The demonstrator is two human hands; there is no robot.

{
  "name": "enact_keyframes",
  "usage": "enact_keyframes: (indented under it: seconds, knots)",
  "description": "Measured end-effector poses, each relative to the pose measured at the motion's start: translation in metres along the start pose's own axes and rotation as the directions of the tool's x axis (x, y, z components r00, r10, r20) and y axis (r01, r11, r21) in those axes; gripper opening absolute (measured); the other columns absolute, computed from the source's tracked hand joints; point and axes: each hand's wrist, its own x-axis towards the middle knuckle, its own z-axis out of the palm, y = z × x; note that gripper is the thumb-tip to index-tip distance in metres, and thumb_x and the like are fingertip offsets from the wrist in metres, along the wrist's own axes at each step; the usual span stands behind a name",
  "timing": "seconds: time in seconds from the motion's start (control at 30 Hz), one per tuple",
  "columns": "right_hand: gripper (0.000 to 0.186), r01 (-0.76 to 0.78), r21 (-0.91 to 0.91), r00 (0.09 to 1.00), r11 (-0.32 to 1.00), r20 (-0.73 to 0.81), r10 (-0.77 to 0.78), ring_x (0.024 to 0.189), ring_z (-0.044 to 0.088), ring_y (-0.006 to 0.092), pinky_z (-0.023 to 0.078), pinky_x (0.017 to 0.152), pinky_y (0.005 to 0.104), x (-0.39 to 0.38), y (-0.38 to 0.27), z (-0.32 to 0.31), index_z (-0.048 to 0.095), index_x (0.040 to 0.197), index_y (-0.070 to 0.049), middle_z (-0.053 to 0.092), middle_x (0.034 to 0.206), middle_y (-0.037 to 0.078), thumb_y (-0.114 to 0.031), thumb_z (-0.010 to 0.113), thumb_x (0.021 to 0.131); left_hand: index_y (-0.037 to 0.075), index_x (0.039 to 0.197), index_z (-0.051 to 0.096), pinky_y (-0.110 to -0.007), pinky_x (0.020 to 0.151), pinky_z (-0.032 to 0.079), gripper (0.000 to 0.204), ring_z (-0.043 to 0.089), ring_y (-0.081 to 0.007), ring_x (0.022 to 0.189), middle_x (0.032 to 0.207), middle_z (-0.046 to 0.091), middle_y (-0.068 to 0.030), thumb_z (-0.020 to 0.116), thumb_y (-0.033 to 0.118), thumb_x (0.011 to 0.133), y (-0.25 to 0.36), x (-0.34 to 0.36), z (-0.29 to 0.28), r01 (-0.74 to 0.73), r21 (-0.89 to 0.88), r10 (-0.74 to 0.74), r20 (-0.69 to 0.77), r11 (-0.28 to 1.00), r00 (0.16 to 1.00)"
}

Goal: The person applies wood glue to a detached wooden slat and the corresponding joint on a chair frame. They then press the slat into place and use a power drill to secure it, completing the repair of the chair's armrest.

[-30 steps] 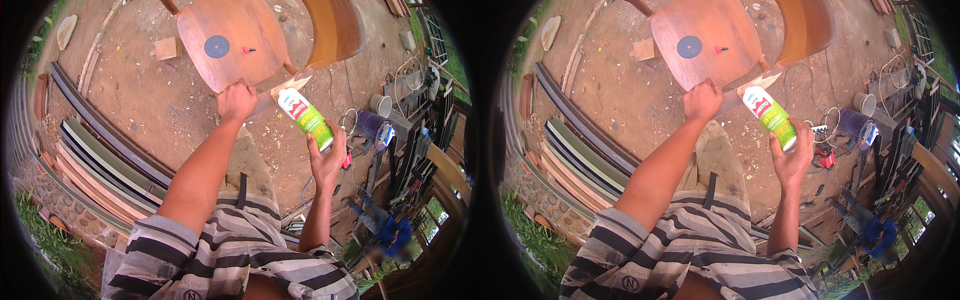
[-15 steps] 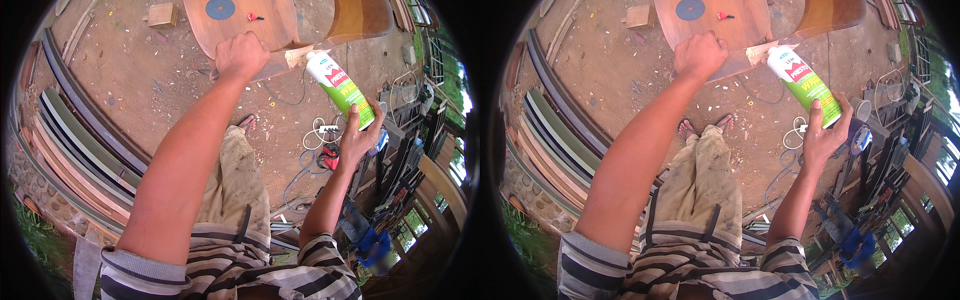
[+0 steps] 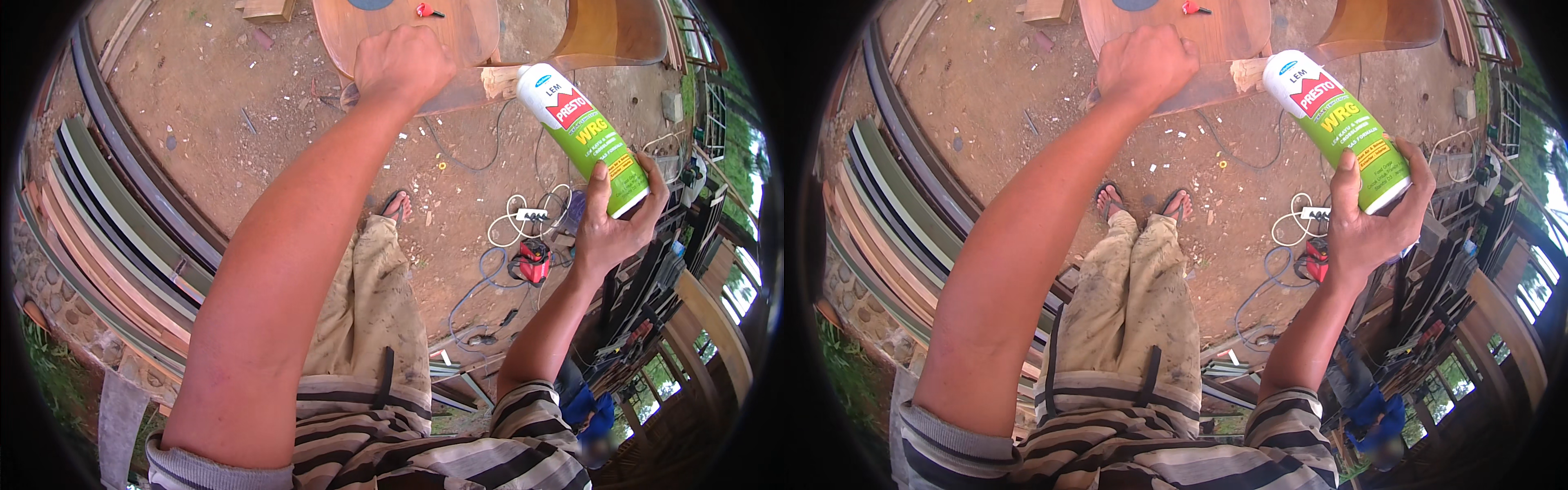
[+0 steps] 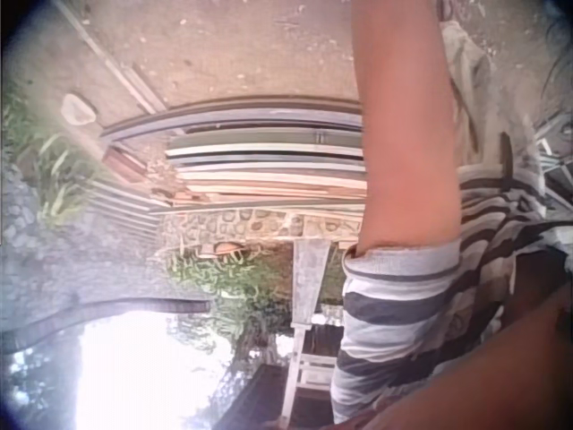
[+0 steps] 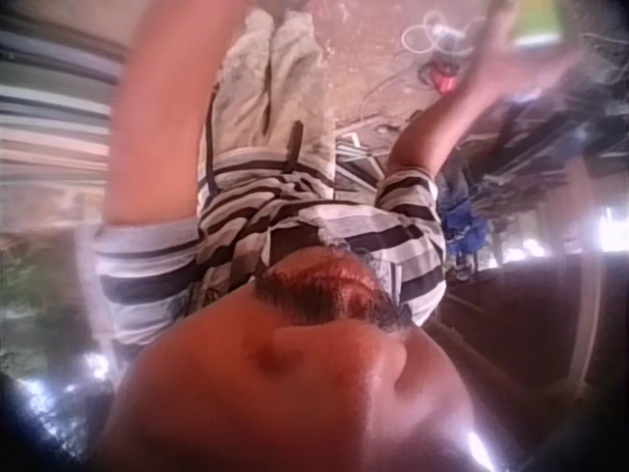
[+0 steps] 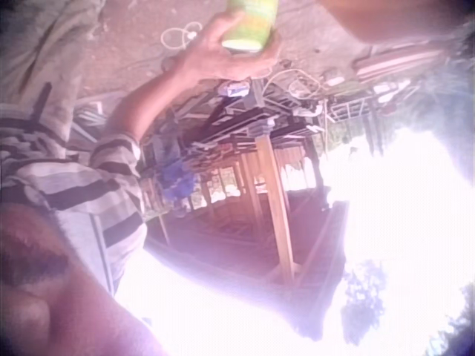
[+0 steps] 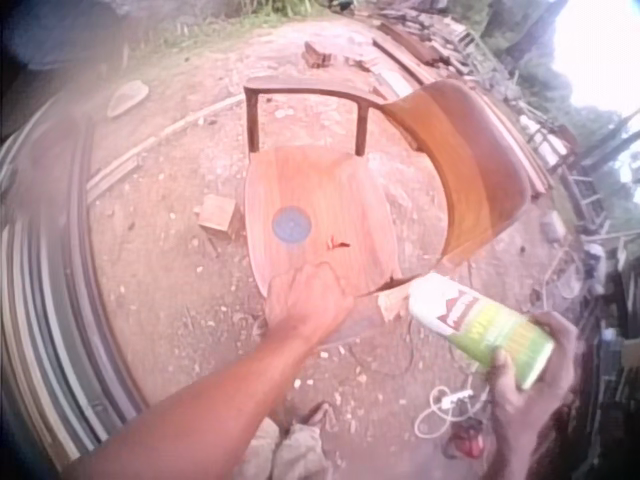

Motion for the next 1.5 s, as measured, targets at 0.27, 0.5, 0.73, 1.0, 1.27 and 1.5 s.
enact_keyframes:
  seconds: [0.27, 0.5, 0.73, 1.0, 1.27, 1.5]
  knots:
    - [0.048, 0.014, -0.002, 0.994, 1.0, 0.104, -0.014, 0.095, 0.067, 0.0257, 0.054, 0.087, 0.0373, 0.002, -0.002, 0.019, 0.064, 0.119, 0.002, 0.068, 0.107, 0.014, -0.018, 0.086, 0.082, 0.007, 0.099, 0.08, -0.044, 0.089, 0.057, 0.04, 0.075, -0.033, 0.1, 0.102, 0.078, -0.0162, 0.054, 0.036, 0.092, 0.003, 0.0, -0.002, 0.007, 0.0, -0.007, 0.009, 1.0, 1.0]
    - [0.047, 0.006, 0.011, 0.991, 1.0, 0.133, -0.008, 0.091, 0.067, 0.0249, 0.054, 0.085, 0.0359, 0.007, 0.003, 0.014, 0.064, 0.119, 0.002, 0.068, 0.104, 0.014, -0.018, 0.086, 0.083, 0.003, 0.097, 0.079, -0.048, 0.09, 0.057, 0.046, 0.074, -0.0381, 0.098, 0.099, 0.077, -0.0207, 0.049, 0.038, 0.095, 0.001, 0.0, 0.0, -0.009, -0.024, 0.009, -0.001, 1.0, 1.0]
    - [0.042, 0.029, 0.031, 0.998, 0.999, 0.061, -0.031, 0.091, 0.068, 0.0242, 0.054, 0.083, 0.0358, 0.01, 0.004, 0.016, 0.066, 0.117, 0.0, 0.068, 0.102, 0.013, -0.019, 0.085, 0.084, 0.009, 0.098, 0.082, -0.04, 0.087, 0.058, 0.035, 0.076, -0.0298, 0.099, 0.102, 0.079, -0.0147, 0.057, 0.032, 0.089, 0.003, 0.001, -0.006, 0.019, -0.017, -0.019, 0.032, 1.0, 0.999]
    - [0.041, 0.049, 0.0, 0.996, 0.999, 0.077, -0.049, 0.093, 0.068, 0.0241, 0.054, 0.085, 0.0365, 0.006, 0.008, 0.012, 0.067, 0.117, 0.0, 0.069, 0.105, 0.013, -0.019, 0.084, 0.084, 0.004, 0.096, 0.08, -0.047, 0.09, 0.057, 0.042, 0.074, -0.038, 0.097, 0.098, 0.077, -0.0206, 0.052, 0.036, 0.093, 0.0, -0.001, -0.002, -0.006, -0.07, 0.008, 0.036, 0.998, 0.999]
    - [0.04, 0.041, 0.059, 0.999, 0.997, 0.026, -0.043, 0.096, 0.067, 0.0222, 0.054, 0.087, 0.0349, 0.007, 0.009, 0.012, 0.067, 0.118, 0.001, 0.07, 0.107, 0.013, -0.015, 0.083, 0.086, 0.008, 0.094, 0.081, -0.041, 0.083, 0.058, 0.033, 0.076, -0.0304, 0.094, 0.098, 0.079, -0.0138, 0.056, 0.031, 0.089, -0.003, -0.001, -0.003, -0.006, -0.06, 0.007, 0.021, 0.998, 1.0]
    - [0.041, 0.066, -0.009, 0.991, 0.998, 0.121, -0.064, 0.096, 0.068, 0.0244, 0.054, 0.088, 0.0368, 0.013, 0.008, 0.014, 0.067, 0.118, 0.001, 0.07, 0.108, 0.013, -0.015, 0.083, 0.085, 0.006, 0.095, 0.08, -0.045, 0.085, 0.058, 0.04, 0.075, -0.0348, 0.094, 0.097, 0.078, -0.0167, 0.054, 0.036, 0.092, -0.004, 0.002, -0.003, -0.012, -0.089, 0.015, 0.038, 0.996, 0.999]
